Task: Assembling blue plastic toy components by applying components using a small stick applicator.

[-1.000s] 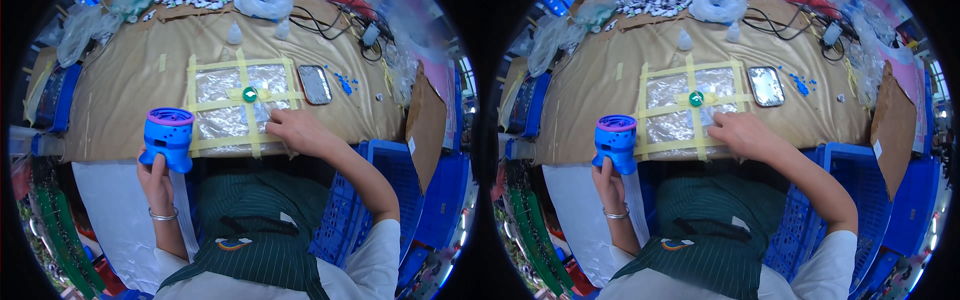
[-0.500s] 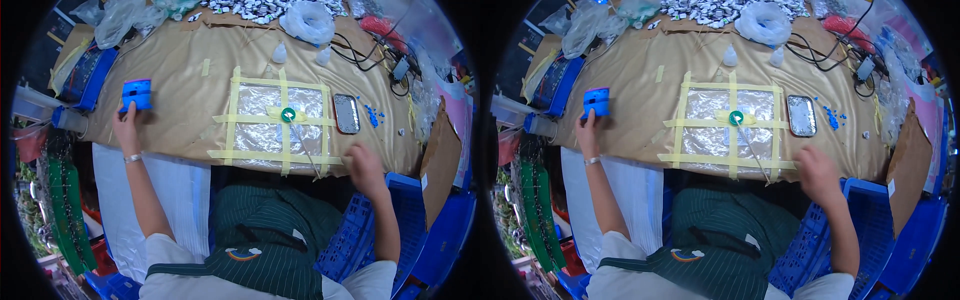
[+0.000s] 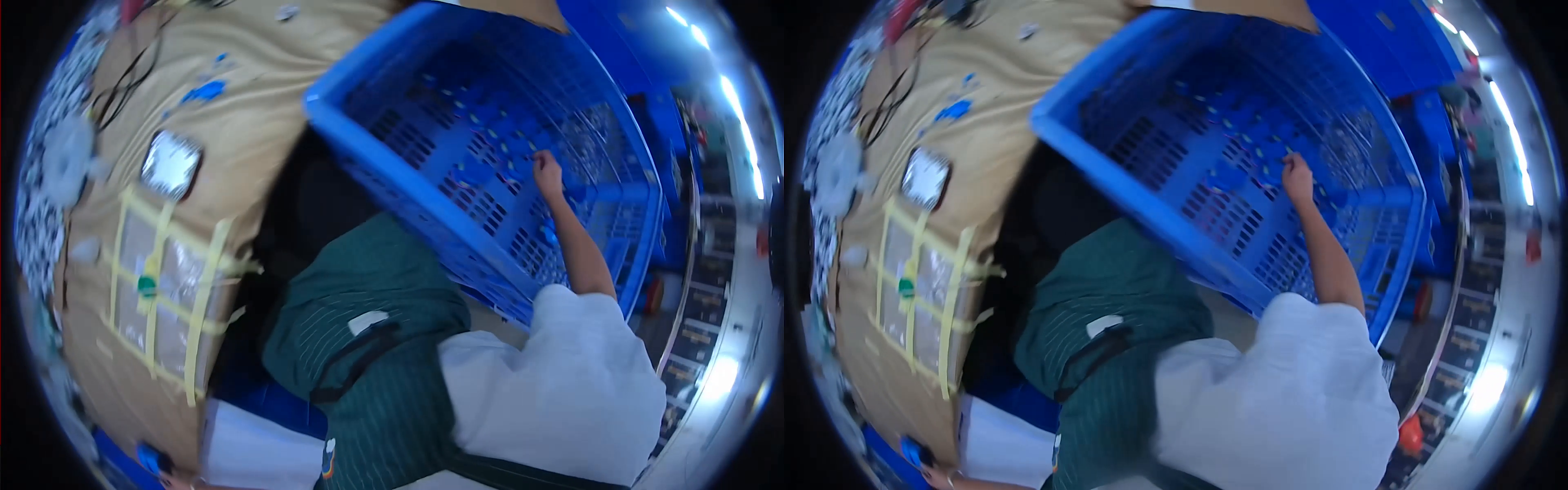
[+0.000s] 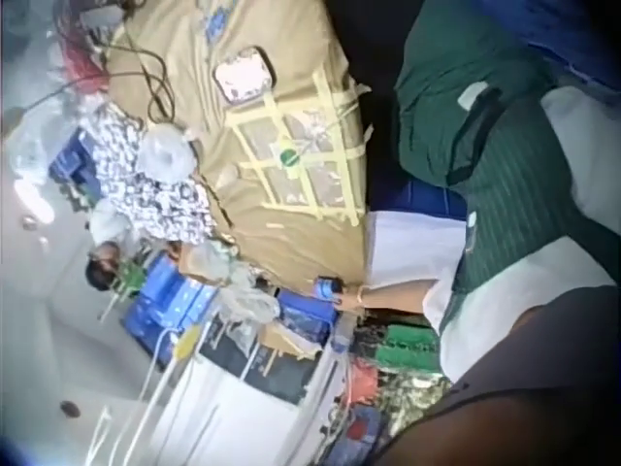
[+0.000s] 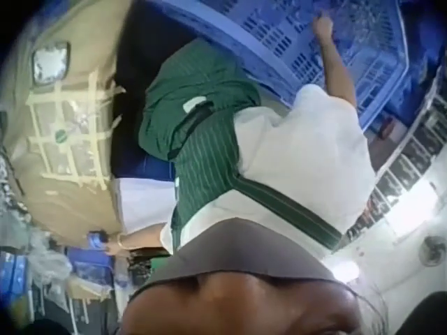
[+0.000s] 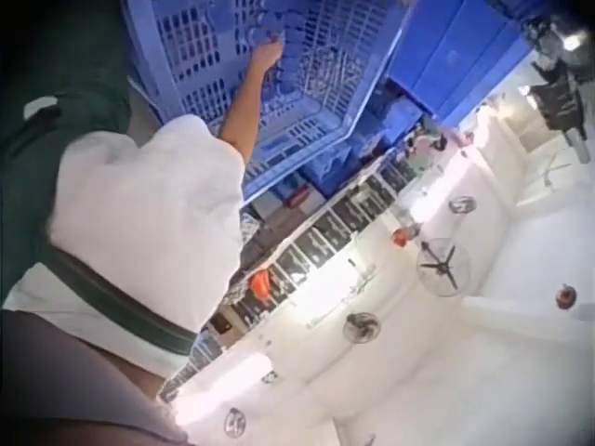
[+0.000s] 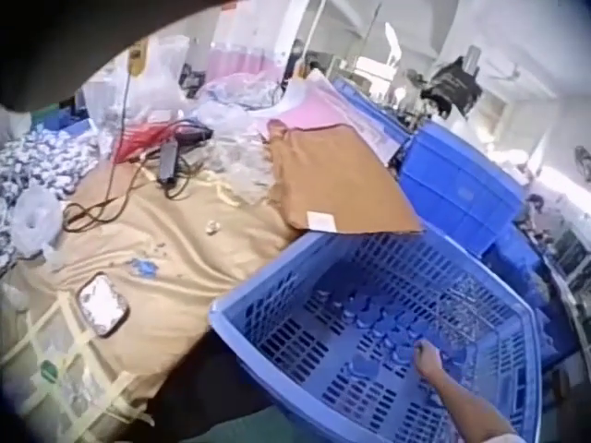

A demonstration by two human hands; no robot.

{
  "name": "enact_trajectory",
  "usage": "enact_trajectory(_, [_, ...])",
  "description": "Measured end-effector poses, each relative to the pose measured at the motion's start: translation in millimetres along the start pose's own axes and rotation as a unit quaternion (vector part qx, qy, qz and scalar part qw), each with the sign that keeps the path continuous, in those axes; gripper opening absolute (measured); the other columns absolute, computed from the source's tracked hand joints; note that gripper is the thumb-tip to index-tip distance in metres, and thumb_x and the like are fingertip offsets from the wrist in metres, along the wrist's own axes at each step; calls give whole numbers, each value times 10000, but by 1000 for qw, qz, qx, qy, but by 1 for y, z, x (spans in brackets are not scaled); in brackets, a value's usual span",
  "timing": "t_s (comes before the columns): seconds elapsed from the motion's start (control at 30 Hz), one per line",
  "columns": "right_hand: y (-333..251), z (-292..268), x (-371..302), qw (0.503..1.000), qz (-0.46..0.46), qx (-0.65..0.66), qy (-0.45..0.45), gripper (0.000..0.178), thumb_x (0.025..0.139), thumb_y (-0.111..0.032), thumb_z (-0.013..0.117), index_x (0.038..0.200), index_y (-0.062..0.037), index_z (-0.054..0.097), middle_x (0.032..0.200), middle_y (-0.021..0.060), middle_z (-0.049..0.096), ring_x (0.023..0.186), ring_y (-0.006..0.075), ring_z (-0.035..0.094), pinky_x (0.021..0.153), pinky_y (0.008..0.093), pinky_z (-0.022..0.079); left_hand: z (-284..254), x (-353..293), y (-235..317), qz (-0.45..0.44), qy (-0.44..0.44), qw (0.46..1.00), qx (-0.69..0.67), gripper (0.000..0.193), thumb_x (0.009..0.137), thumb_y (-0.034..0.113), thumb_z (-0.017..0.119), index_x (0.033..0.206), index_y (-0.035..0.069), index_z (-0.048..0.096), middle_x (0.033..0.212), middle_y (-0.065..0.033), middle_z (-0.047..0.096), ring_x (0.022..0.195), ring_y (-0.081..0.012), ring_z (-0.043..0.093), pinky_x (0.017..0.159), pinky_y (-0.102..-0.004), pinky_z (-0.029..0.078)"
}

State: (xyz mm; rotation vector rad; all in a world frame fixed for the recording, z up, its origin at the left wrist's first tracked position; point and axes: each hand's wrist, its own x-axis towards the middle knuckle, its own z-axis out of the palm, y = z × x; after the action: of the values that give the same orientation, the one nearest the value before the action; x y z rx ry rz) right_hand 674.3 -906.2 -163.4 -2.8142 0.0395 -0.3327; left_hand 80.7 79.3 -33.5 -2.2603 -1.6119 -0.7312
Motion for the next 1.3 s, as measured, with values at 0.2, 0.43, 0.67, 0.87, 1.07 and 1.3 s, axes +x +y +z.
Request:
enact_trajectory(0.2, [146, -20, -164, 876, 404, -197, -174, 336, 791, -197, 556, 1090, -44, 544, 1023, 237, 610, 979, 400, 587, 843, 474, 473, -47, -8, 144, 25, 146, 987, 62, 547, 764, 348, 719, 1107, -48, 562, 1020, -253, 610, 876, -374, 596, 777, -460, 480])
enact_trajectory(0.43, [150, -22, -192, 810, 511, -217, -192, 634, 695, -361, 711, 1200, -56, 481, 1199, 235, 526, 1120, 409, 516, 948, 470, 421, -82, -5, 257, 258, 216, 941, 33, 603, 773, 469, 695, 1100, -11, 534, 995, -223, 578, 881, -388, 570, 765, -496, 457])
enact_trajectory(0.67, [221, 28, -177, 811, 559, -115, -128, 1066, 590, -510, 780, 1358, 40, 287, 1274, 282, 477, 1188, 399, 474, 987, 425, 398, -110, 9, 348, 280, 79, 957, 14, 543, 860, 375, 623, 1218, -25, 543, 1235, -202, 554, 1097, -324, 557, 923, -354, 446])
enact_trajectory(0.87, [268, 52, -205, 812, 558, -124, -117, 1107, 554, -467, 796, 1384, -12, 222, 1245, 280, 496, 1152, 407, 504, 971, 449, 419, -113, -12, 369, 215, 27, 967, -133, 510, 893, 344, 595, 1279, 23, 508, 1256, -140, 554, 1030, -249, 585, 883, -317, 443])
enact_trajectory(1.07, [164, 69, -151, 840, 526, -34, -128, 1096, 561, -473, 781, 1395, -33, 223, 1272, 279, 463, 1149, 407, 494, 968, 463, 403, -147, -98, 455, 156, -98, 893, -411, 311, 911, 91, 569, 1195, -31, 533, 1110, -97, 609, 1005, -155, 571, 927, -262, 422])
enact_trajectory(1.3, [-103, -24, -14, 852, 186, 485, -60, 854, 712, -175, 758, 1393, -21, 265, 1261, 155, 445, 1132, 219, 484, 951, 322, 402, -187, -237, 617, 295, -252, 718, -578, 231, 749, -25, 641, 974, 18, 618, 963, -110, 658, 899, -234, 632, 817, -335, 489])
